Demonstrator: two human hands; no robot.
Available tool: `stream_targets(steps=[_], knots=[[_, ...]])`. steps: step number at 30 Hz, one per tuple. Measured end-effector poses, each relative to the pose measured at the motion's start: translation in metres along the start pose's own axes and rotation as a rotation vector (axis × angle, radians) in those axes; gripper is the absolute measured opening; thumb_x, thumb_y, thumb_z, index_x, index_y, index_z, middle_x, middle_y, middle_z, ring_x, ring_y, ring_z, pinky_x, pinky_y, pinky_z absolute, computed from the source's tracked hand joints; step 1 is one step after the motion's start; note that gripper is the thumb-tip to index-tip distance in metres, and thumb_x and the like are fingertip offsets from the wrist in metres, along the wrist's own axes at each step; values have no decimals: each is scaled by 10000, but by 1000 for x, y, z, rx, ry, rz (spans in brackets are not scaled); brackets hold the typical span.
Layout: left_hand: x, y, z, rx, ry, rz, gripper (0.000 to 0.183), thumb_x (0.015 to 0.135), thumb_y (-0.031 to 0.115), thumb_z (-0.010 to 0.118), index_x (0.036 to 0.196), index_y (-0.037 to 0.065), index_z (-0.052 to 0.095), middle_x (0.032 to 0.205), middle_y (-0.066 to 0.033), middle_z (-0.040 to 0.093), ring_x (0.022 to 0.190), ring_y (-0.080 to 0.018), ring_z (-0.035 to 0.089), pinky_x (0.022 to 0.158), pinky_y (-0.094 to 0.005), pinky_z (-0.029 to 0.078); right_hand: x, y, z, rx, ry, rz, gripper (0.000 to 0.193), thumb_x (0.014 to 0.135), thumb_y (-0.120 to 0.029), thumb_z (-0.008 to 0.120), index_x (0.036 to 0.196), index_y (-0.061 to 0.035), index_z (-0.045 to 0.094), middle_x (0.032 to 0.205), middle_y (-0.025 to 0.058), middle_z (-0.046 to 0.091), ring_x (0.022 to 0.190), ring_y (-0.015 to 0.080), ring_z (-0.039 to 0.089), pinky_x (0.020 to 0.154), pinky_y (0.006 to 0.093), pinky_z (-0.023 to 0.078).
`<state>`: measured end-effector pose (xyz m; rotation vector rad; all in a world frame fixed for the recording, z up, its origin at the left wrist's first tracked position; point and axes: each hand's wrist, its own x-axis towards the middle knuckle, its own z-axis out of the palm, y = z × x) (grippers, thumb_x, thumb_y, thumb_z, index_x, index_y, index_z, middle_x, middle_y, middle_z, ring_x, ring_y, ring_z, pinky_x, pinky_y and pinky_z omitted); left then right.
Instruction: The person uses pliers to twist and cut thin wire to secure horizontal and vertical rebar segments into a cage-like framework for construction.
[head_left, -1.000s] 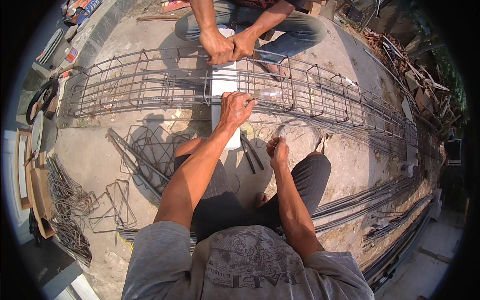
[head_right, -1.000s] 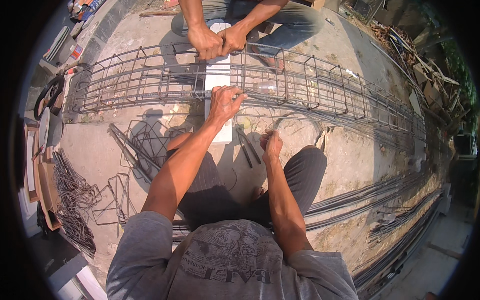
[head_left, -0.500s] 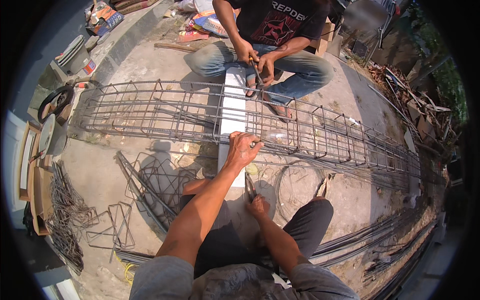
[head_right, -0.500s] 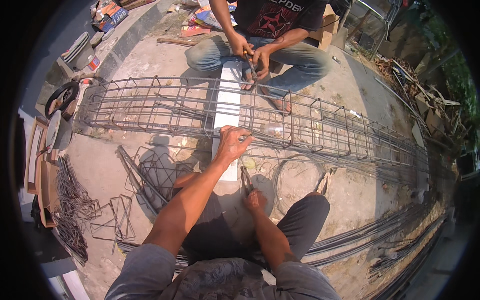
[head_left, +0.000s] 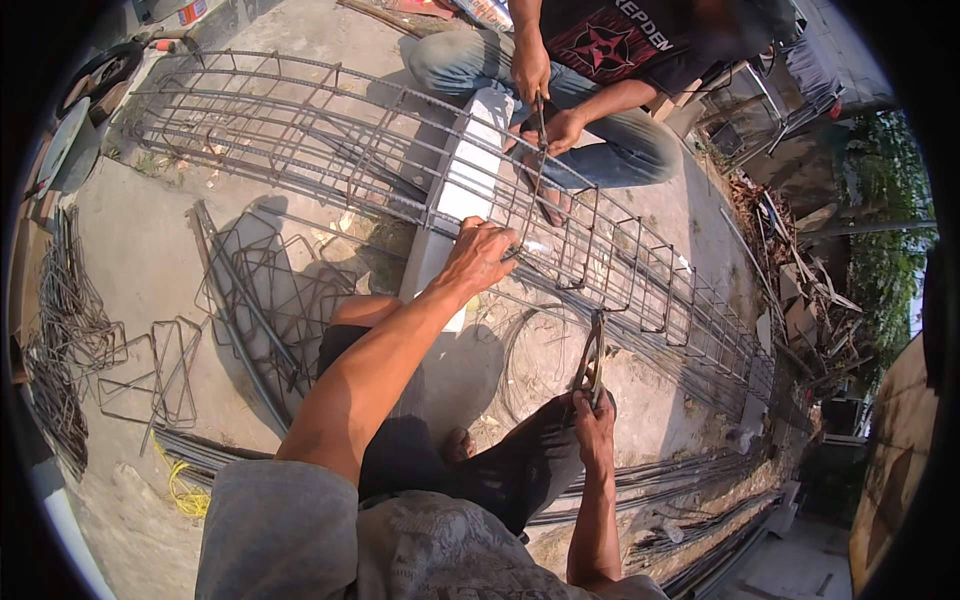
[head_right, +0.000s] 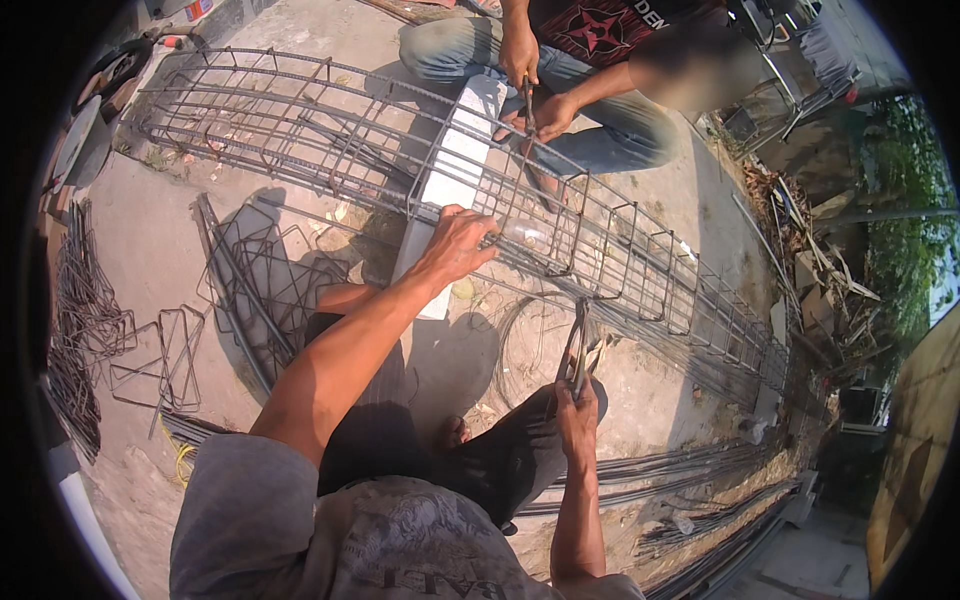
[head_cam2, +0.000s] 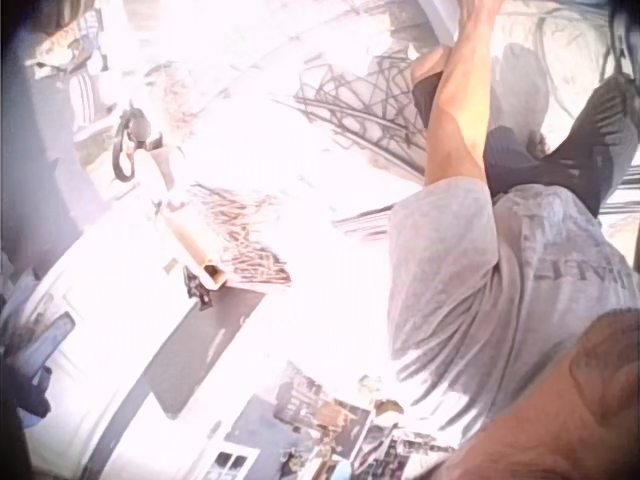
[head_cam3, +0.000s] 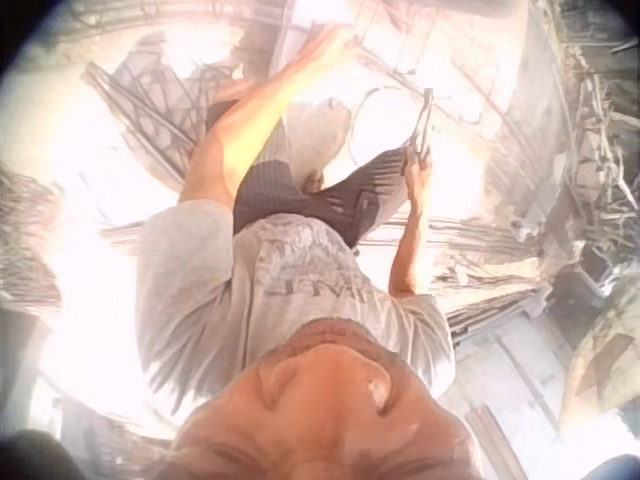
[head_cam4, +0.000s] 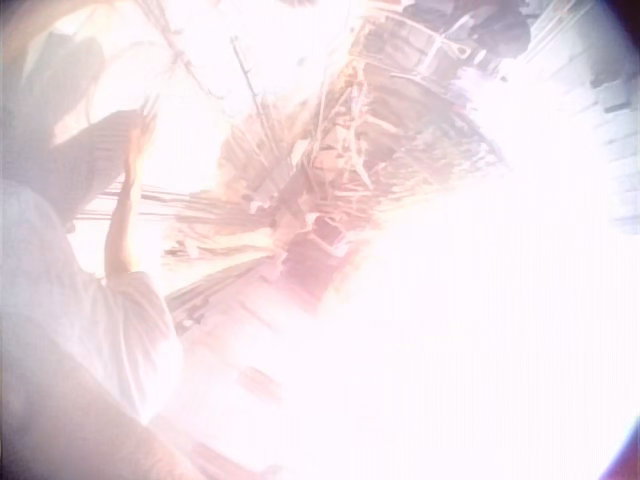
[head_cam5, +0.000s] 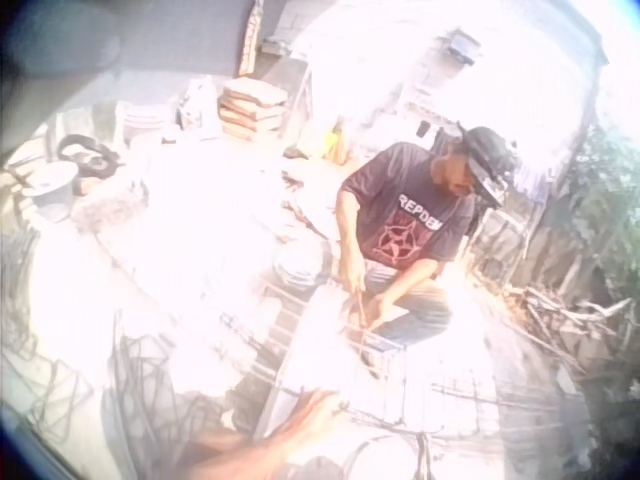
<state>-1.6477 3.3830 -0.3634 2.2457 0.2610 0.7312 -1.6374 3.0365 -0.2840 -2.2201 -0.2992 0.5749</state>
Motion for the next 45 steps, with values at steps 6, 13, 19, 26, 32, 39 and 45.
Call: stream_targets(steps=[6,13,19,26,32,39,45], knots=[[-7,2,5,3,89,-37,263,748,156,780,959,61,656,810,-129,686,879,-318,612,940,-447,359,14,-126,-20,-861,104,-339,598,895,14,533,1472,-111,436,1225,235,580,1088,409,615,927,454,497],[-3,3,8,-17,114,-75,235,738,203,767,898,60,673,784,-139,670,864,-317,611,955,-449,364,59,-165,4,-1364,198,-696,810,784,62,526,1540,-153,329,1508,319,287,1297,503,415,1126,670,211],[-2,-1,10,-46,138,-53,207,740,203,780,878,76,692,746,-134,650,833,-312,612,935,-439,370,71,-183,19,-1488,129,-746,715,838,9,538,1515,-134,358,1511,329,275,1252,540,456,1087,696,260],[-3,-1,10,-15,136,-64,229,730,197,786,902,70,705,788,-148,637,889,-342,589,916,-444,383,79,-174,23,-1545,173,-773,679,854,-24,545,1502,-140,377,1442,311,367,1180,488,522,1048,661,327],[-3,-4,10,-6,129,-66,220,725,193,782,897,76,711,802,-141,642,904,-333,589,916,-440,382,80,-182,20,-1550,40,-601,616,868,-31,552,1455,-177,438,1189,206,503,1005,373,581,840,542,433],[-2,-1,10,22,162,-22,135,741,189,765,827,106,703,708,-90,647,833,-250,627,933,-414,374,85,-185,19,-1624,165,-853,549,897,-33,523,1428,-158,460,1172,203,517,1010,357,583,824,524,443],[-2,-5,13,-1,140,-50,163,730,201,790,824,103,699,708,-95,645,837,-259,632,942,-417,374,82,-195,22,-1624,90,-775,530,887,-39,535,1403,-149,484,1166,206,552,1036,351,573,868,548,431]])
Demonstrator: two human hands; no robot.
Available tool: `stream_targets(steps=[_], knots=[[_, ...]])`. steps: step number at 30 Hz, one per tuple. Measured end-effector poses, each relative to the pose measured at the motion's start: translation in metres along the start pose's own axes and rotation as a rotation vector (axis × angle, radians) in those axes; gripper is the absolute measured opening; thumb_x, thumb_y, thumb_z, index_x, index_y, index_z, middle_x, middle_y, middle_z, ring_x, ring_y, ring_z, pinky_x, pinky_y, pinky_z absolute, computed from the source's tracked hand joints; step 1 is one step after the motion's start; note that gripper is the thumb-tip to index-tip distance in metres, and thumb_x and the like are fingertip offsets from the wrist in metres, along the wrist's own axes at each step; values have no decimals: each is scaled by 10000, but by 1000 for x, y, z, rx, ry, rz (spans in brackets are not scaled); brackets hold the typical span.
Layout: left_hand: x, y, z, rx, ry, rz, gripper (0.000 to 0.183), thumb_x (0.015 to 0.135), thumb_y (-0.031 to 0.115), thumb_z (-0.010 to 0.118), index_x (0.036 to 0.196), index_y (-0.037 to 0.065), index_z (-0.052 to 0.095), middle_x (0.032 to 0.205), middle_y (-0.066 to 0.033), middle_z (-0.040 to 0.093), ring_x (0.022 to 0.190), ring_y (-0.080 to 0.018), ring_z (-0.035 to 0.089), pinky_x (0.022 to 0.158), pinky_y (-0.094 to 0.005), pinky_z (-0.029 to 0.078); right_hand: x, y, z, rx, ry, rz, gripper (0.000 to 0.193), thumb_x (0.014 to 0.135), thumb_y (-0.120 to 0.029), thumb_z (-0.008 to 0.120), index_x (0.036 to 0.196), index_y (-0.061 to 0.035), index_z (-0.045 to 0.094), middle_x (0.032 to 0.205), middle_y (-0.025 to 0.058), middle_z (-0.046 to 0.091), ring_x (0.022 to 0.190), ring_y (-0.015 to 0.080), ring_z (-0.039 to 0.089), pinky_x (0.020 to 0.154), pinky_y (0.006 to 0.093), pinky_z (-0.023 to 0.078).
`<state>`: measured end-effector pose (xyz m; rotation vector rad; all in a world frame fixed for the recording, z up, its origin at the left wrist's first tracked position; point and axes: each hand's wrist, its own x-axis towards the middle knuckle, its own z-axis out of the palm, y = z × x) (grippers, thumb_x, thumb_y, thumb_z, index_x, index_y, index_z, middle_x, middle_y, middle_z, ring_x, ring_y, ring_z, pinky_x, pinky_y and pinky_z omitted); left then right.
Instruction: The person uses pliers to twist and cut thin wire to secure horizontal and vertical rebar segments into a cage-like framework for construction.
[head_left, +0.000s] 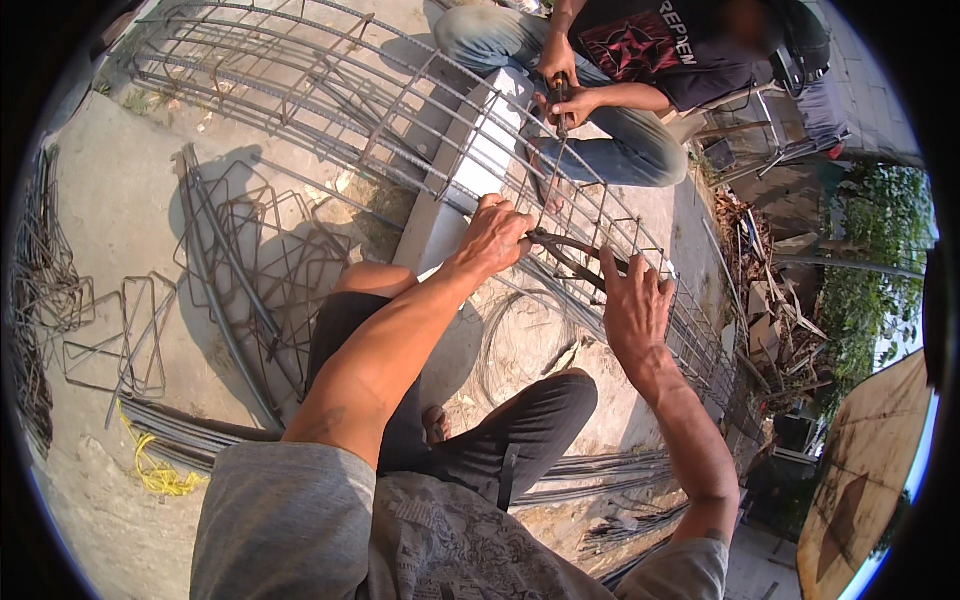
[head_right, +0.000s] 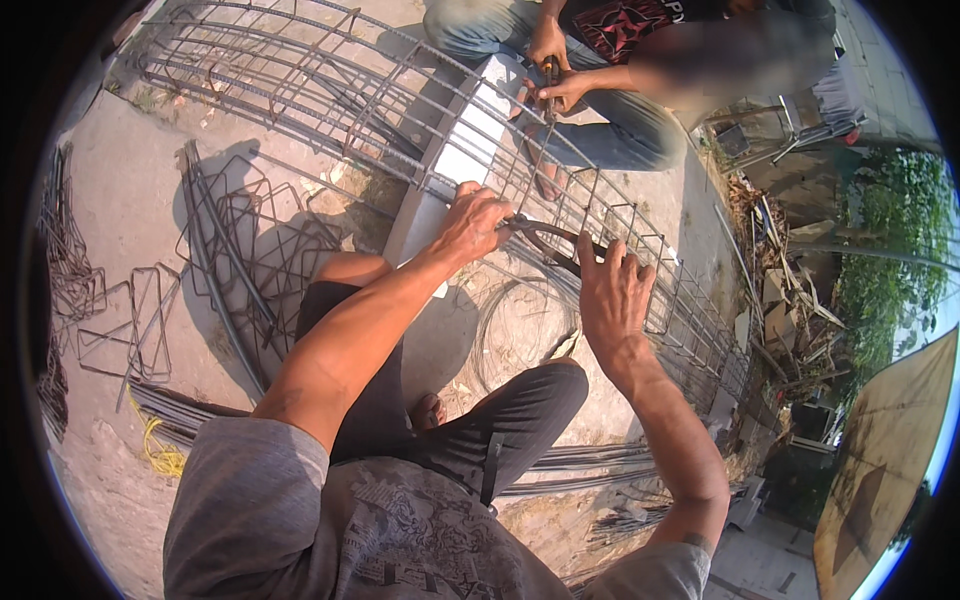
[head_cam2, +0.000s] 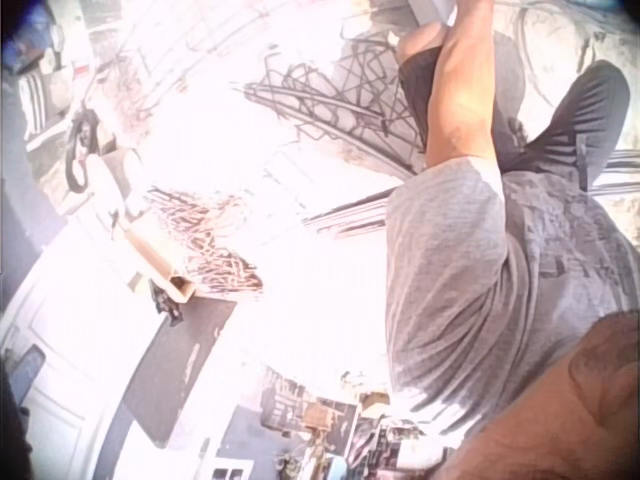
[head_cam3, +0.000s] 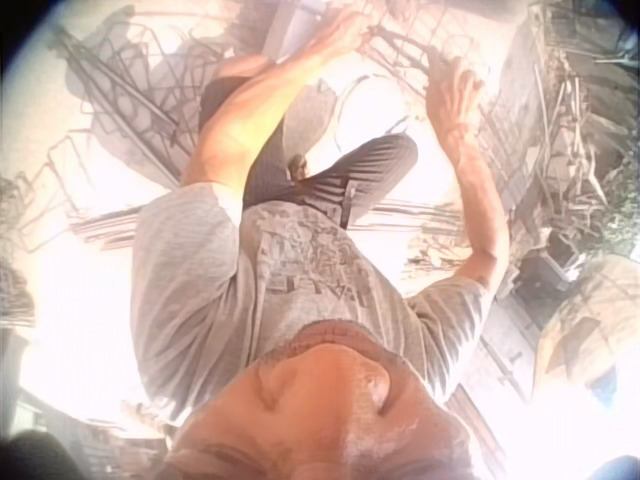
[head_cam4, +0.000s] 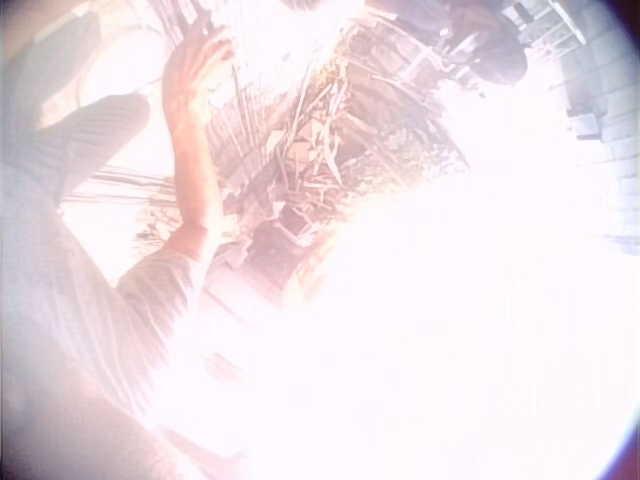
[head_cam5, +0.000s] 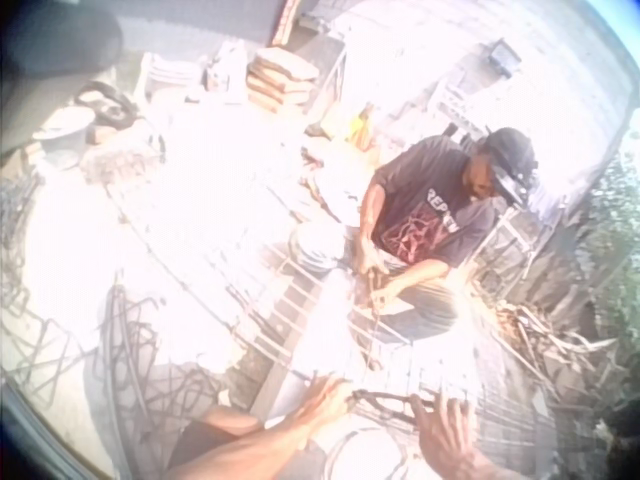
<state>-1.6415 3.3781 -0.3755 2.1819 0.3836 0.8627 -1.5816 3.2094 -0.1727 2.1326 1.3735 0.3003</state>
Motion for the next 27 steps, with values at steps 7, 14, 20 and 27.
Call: stream_targets(steps=[7,14,20,27], knots=[[-2,-2,5,-10,17,31,180,724,215,800,827,102,705,715,-96,645,835,-263,639,958,-421,375,8,9,-10,65,-70,-45,348,898,-101,566,1246,-104,570,1031,212,629,973,410,628,823,576,478],[-1,-7,10,21,14,33,149,733,182,782,833,100,707,722,-99,648,840,-263,640,962,-420,389,27,36,-3,491,-394,4,329,943,-378,636,1067,-76,679,842,237,701,865,418,686,790,503,521],[-3,-5,1,-11,17,39,131,729,147,766,831,89,708,713,-102,645,827,-269,635,950,-427,402,33,31,-3,527,-448,11,433,944,-453,624,972,-30,711,825,204,708,810,356,698,768,457,533],[33,14,-26,-72,-345,-145,200,798,176,672,950,64,740,935,-191,726,967,-358,676,943,-423,474,-3,44,53,1626,-960,364,487,1001,-466,556,1146,-4,603,728,71,620,520,139,590,453,264,469]])
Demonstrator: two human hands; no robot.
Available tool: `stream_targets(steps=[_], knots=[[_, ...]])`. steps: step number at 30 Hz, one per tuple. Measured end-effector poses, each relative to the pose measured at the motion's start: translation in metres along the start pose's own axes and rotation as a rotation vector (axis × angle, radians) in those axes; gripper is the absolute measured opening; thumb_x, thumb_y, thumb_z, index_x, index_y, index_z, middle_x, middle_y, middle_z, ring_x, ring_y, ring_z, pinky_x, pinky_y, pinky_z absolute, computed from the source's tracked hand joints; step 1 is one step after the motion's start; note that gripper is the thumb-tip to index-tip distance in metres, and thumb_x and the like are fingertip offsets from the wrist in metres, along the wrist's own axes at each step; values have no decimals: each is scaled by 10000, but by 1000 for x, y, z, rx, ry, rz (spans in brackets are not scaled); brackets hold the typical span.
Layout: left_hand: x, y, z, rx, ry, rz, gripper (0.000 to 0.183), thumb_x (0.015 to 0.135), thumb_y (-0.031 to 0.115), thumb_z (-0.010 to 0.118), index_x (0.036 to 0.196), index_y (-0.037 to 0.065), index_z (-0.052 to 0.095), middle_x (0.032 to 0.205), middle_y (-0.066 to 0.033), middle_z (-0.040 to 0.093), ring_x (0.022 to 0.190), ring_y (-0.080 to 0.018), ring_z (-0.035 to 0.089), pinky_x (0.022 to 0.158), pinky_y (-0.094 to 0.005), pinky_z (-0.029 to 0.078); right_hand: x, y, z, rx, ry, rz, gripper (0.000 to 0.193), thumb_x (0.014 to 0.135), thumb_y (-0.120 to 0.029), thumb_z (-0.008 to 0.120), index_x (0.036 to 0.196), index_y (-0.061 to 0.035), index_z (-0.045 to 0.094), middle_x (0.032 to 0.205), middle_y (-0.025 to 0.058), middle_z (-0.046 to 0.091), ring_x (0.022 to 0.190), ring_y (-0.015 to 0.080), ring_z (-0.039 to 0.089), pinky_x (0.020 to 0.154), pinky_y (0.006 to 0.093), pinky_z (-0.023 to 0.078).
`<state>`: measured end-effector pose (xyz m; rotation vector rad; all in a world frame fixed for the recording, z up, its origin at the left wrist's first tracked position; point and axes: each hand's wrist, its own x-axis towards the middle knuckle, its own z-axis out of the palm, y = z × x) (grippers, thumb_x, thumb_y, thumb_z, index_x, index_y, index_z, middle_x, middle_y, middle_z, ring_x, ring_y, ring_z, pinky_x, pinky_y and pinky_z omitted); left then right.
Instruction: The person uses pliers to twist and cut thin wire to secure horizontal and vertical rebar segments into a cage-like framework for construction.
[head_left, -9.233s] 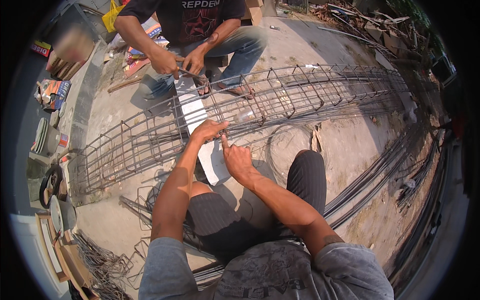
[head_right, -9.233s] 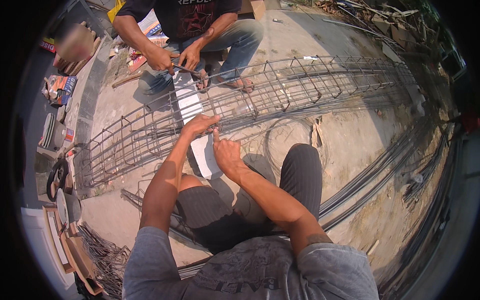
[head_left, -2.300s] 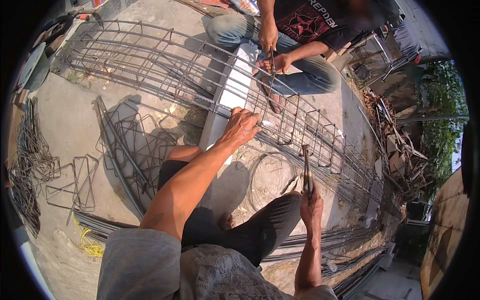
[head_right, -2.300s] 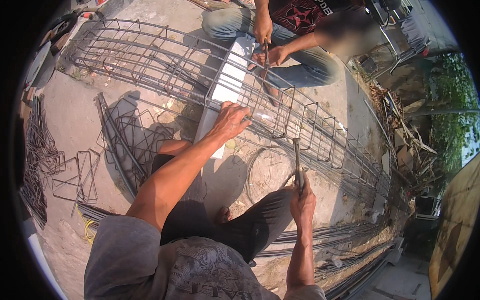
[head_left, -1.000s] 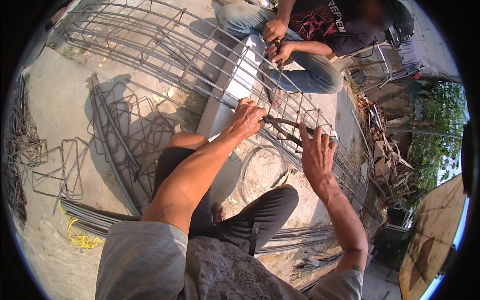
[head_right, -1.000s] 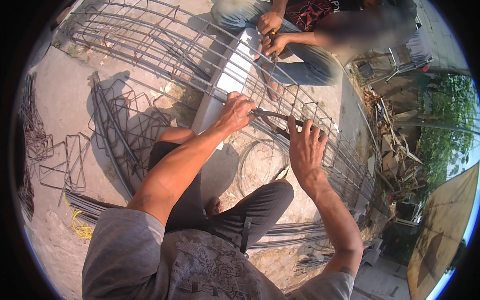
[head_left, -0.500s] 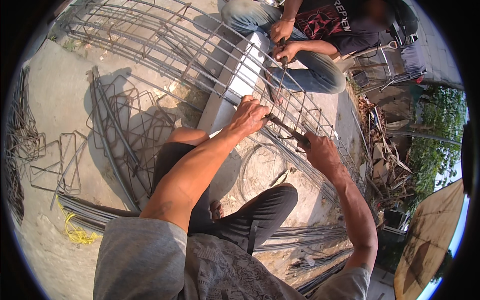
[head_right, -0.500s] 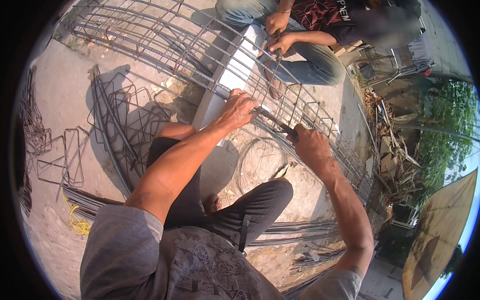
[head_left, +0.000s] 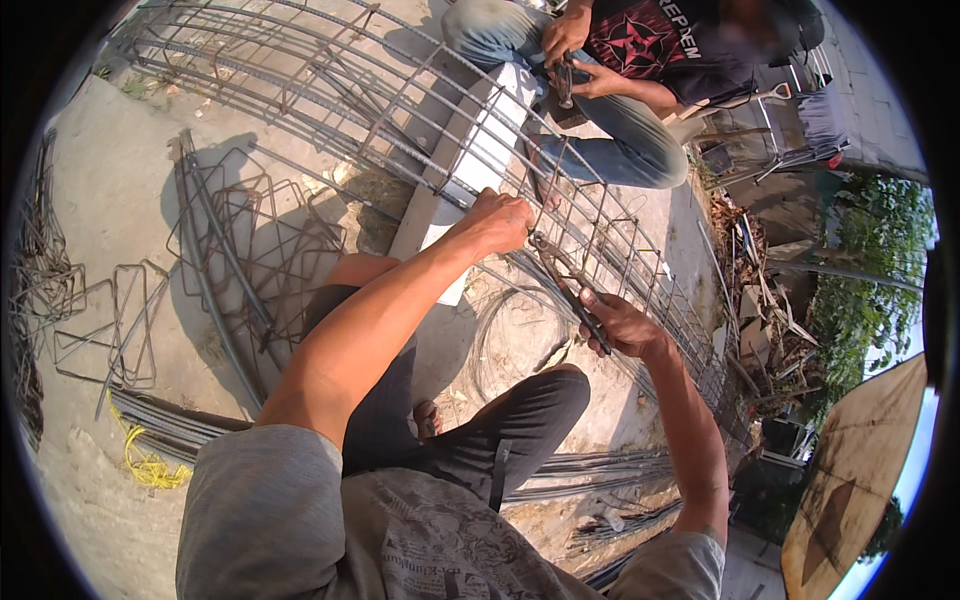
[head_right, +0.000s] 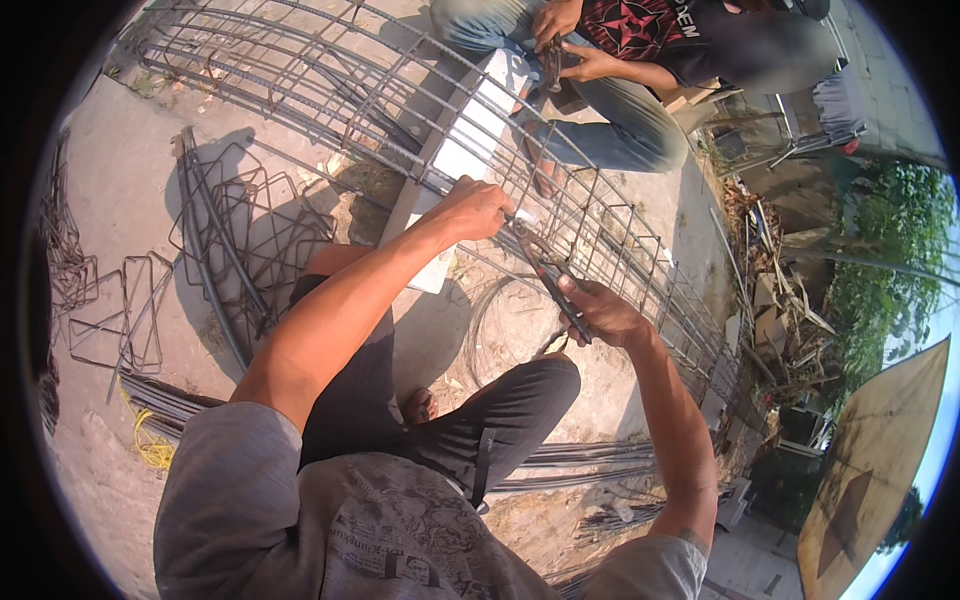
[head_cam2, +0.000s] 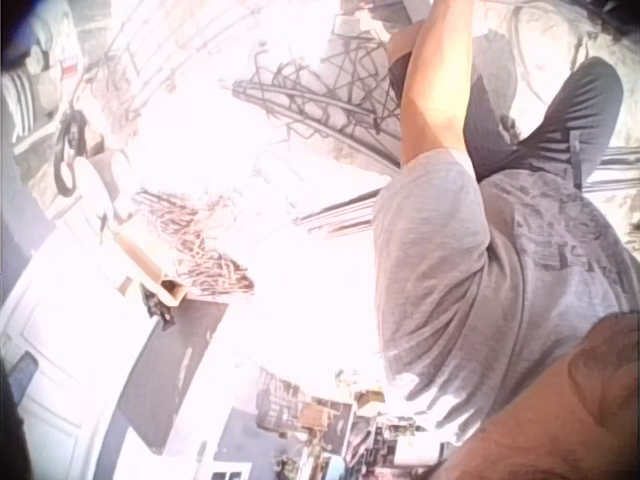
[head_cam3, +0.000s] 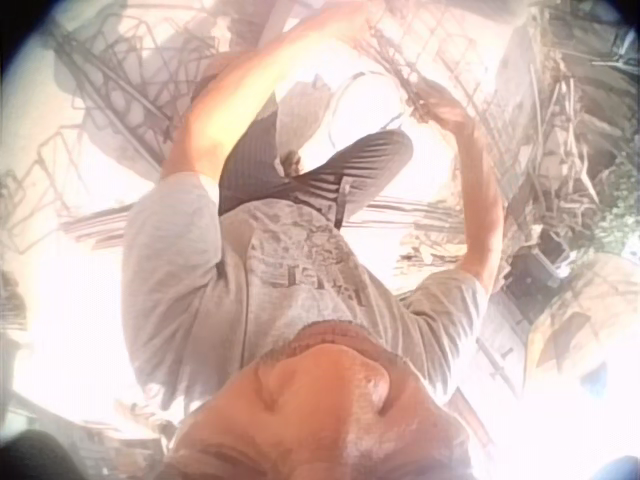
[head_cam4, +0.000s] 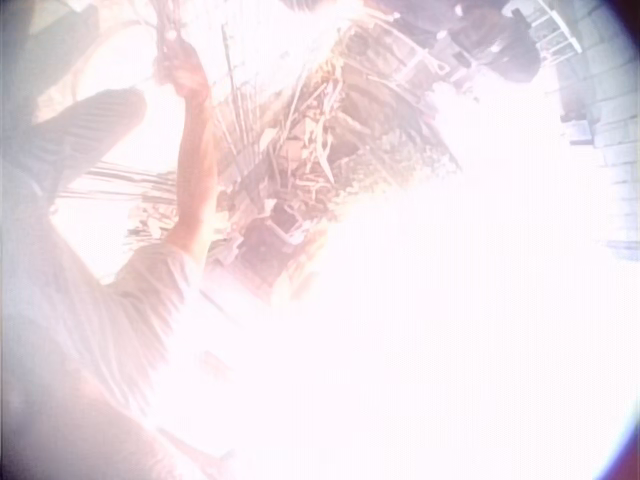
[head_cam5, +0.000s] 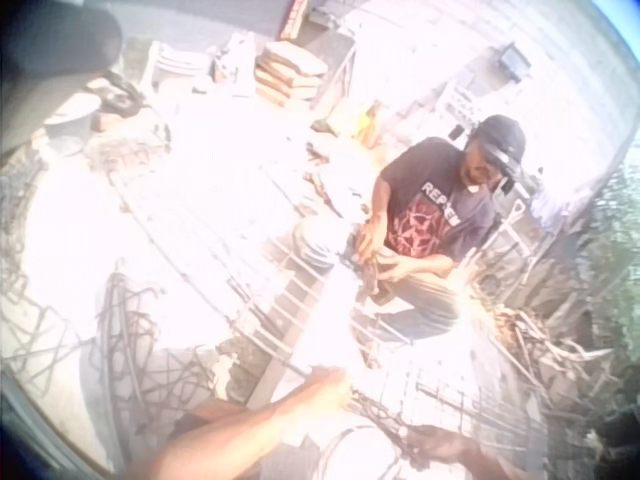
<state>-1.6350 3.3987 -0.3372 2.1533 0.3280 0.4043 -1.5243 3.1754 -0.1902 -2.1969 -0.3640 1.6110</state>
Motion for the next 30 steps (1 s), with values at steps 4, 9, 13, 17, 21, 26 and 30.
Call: stream_targets(steps=[4,9,13,17,21,26,30], knots=[[27,-37,-9,99,-209,-264,387,870,323,569,985,-19,708,966,-206,724,892,-365,715,772,-437,549,-1,-36,22,-96,-19,-125,484,1012,-436,546,1289,-40,551,787,91,642,547,142,620,463,249,473],[42,0,-18,20,-469,-442,584,922,637,503,919,105,742,900,-18,748,738,-188,740,712,-352,561,-8,-46,-2,-187,-19,2,510,1016,-410,543,1402,-82,486,922,151,694,643,180,697,491,241,495],[40,-1,-15,84,-434,-425,560,885,599,560,955,71,734,761,-47,737,686,-174,718,685,-362,540,-12,-44,12,-132,15,-2,512,1011,-418,549,1404,-98,479,954,169,695,650,188,701,495,254,514],[40,1,-16,84,-430,-463,541,879,605,570,925,94,743,746,-32,735,679,-171,715,673,-363,540,-16,-43,36,-38,73,2,498,1007,-427,553,1374,-98,483,917,139,677,655,164,682,491,241,485],[40,4,-19,87,-429,-470,529,878,607,576,912,108,748,755,-28,737,689,-163,719,668,-368,539,-5,-9,56,-35,150,-158,466,1011,-436,546,1292,-65,514,770,39,584,559,107,559,485,266,446],[43,9,-15,112,-435,-479,520,879,603,584,939,112,747,793,-24,743,694,-154,719,664,-360,543,13,34,81,526,27,-205,577,818,-156,826,1265,-21,488,755,28,582,533,115,566,441,246,440],[45,7,-14,140,-466,-511,517,882,605,586,949,118,745,816,-20,745,685,-154,718,664,-346,549,4,18,65,-471,530,-291,645,776,-197,797,1274,15,447,731,107,619,574,229,627,559,379,534]])
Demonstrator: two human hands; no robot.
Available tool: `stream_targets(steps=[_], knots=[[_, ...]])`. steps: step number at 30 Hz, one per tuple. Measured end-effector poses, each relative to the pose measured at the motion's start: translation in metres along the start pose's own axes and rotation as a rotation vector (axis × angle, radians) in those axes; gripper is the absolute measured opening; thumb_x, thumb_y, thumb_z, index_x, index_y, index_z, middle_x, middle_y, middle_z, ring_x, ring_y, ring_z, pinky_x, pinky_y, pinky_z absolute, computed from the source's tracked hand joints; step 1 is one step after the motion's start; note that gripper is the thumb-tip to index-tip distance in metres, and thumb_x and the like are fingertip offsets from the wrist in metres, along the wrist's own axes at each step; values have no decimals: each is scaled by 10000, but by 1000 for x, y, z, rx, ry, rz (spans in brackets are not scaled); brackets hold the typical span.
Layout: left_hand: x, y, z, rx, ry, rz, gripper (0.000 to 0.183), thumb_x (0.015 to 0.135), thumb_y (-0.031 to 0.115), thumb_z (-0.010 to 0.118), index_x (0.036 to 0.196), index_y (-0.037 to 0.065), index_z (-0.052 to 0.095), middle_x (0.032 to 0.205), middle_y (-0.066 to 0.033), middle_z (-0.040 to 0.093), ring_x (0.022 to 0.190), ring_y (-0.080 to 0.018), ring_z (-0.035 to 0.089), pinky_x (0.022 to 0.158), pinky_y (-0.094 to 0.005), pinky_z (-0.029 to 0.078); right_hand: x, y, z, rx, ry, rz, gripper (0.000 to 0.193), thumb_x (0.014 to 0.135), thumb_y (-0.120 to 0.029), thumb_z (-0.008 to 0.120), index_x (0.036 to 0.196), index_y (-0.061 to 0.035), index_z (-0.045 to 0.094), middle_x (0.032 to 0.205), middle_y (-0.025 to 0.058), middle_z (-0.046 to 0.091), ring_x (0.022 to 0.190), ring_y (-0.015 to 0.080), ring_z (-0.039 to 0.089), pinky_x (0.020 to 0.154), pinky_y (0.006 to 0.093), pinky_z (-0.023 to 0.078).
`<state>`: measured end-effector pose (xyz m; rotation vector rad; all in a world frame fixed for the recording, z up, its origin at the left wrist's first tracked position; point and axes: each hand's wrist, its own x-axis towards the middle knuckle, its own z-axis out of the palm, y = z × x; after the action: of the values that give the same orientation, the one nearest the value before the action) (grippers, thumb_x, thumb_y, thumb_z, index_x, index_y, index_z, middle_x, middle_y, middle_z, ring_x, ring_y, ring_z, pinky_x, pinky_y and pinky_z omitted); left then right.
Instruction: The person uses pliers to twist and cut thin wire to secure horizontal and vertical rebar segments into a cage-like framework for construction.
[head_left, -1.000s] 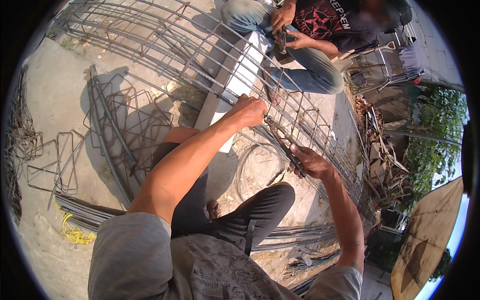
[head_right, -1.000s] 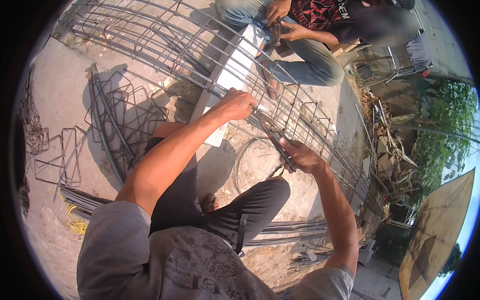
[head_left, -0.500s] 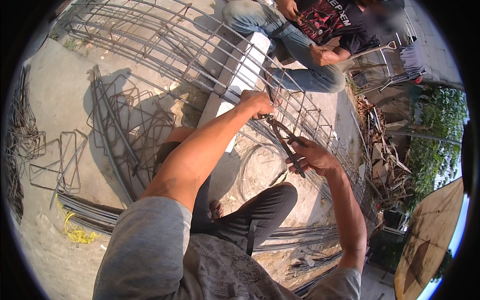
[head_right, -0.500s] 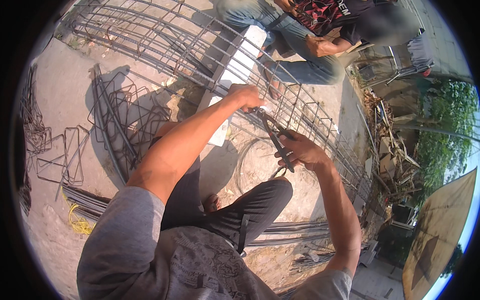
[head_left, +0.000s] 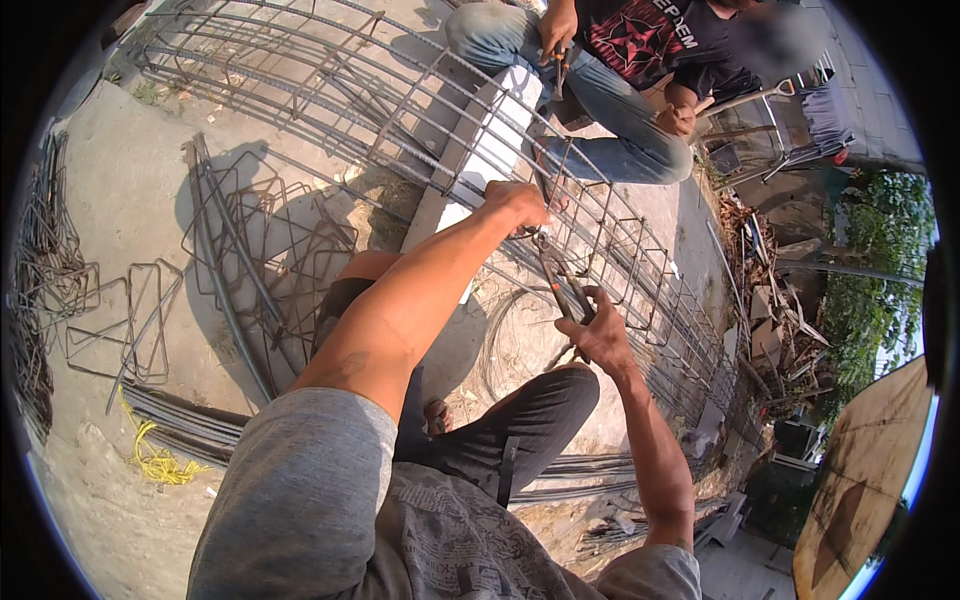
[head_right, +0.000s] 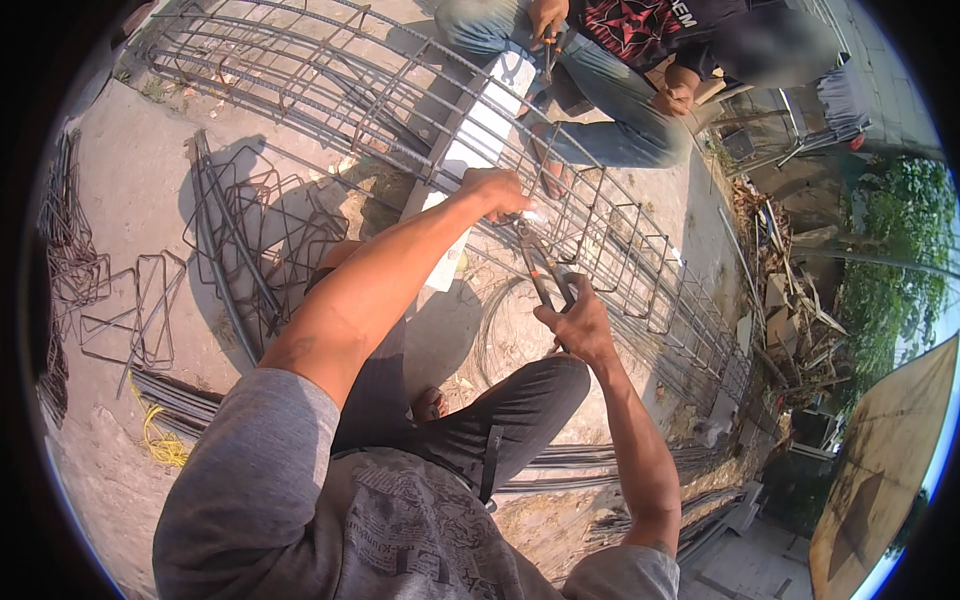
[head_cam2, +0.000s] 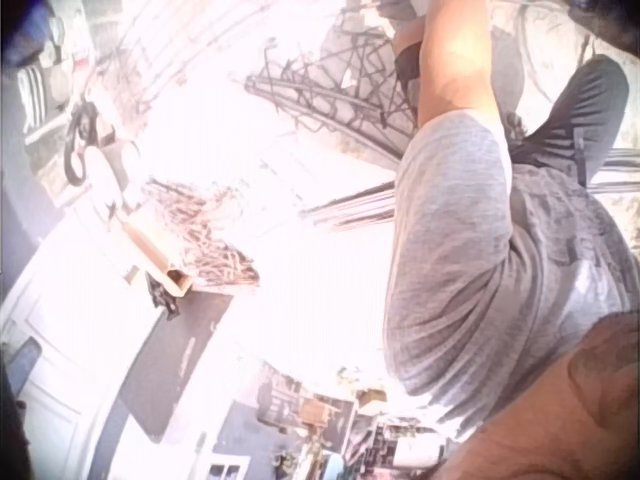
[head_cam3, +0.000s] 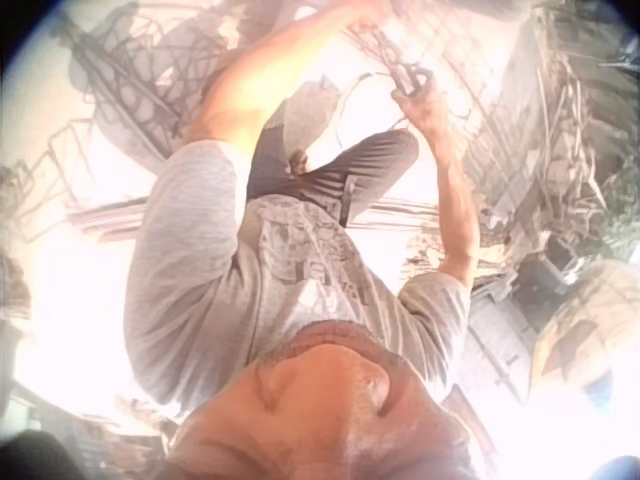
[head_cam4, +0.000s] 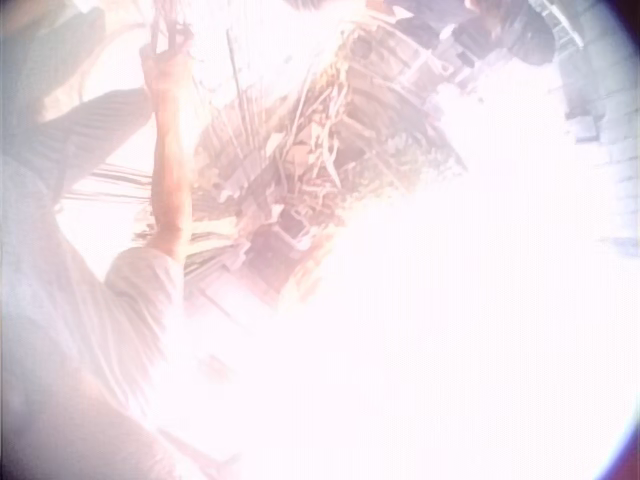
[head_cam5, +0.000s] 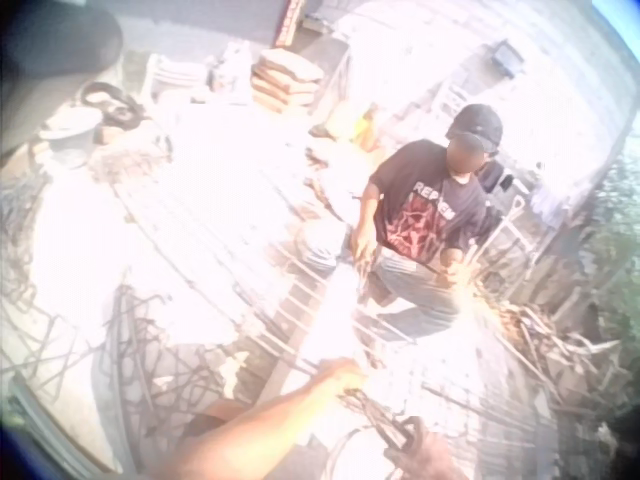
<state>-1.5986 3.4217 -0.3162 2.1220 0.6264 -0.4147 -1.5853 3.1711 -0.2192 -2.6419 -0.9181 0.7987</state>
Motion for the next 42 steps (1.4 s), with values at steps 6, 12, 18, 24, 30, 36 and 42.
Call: stream_targets(steps=[6,12,18,24,30,36,42], knots=[[3,-1,1,-30,0,-3,550,883,626,582,997,113,743,842,-34,747,686,-158,721,663,-333,559,-5,-11,-8,-1040,460,-452,508,884,-304,663,1262,3,517,895,170,612,773,317,671,590,468,525],[0,6,-3,7,-34,13,560,881,616,588,1065,108,734,886,-23,753,713,-155,731,719,-345,559,30,37,-20,281,-390,221,320,936,-253,632,1157,-22,629,713,148,632,665,339,669,588,453,520],[0,-4,-3,-22,-10,-4,542,885,604,590,1076,118,735,903,-21,755,721,-162,734,726,-359,561,10,-38,-33,-789,111,-140,396,900,-86,517,1283,-154,595,971,249,683,900,451,679,772,515,541],[-3,0,-6,-9,-32,-12,536,890,594,590,1097,119,728,938,-16,755,717,-162,734,724,-362,566,-6,-36,-6,-1050,321,-140,447,907,-86,531,1349,-153,547,1057,178,641,1110,359,565,868,566,439],[-8,4,-8,-6,-30,2,550,886,609,583,1098,122,724,929,-9,754,704,-155,733,729,-355,565,-11,-35,8,-820,306,10,501,903,-67,512,1397,-145,492,1067,207,591,1041,386,534,817,513,487],[-4,-1,-7,18,10,1,565,875,636,592,1074,125,727,880,-3,752,690,-159,732,712,-335,561,-9,-48,11,-939,407,-54,505,888,-68,542,1390,-105,499,1035,184,584,1074,372,511,816,529,484],[-6,1,-6,-31,4,-15,520,880,613,600,1031,133,732,852,-3,751,690,-156,729,724,-338,554,9,-48,-15,-1131,502,-225,259,835,-103,603,1075,-8,628,999,141,584,1019,292,500,943,595,384]])
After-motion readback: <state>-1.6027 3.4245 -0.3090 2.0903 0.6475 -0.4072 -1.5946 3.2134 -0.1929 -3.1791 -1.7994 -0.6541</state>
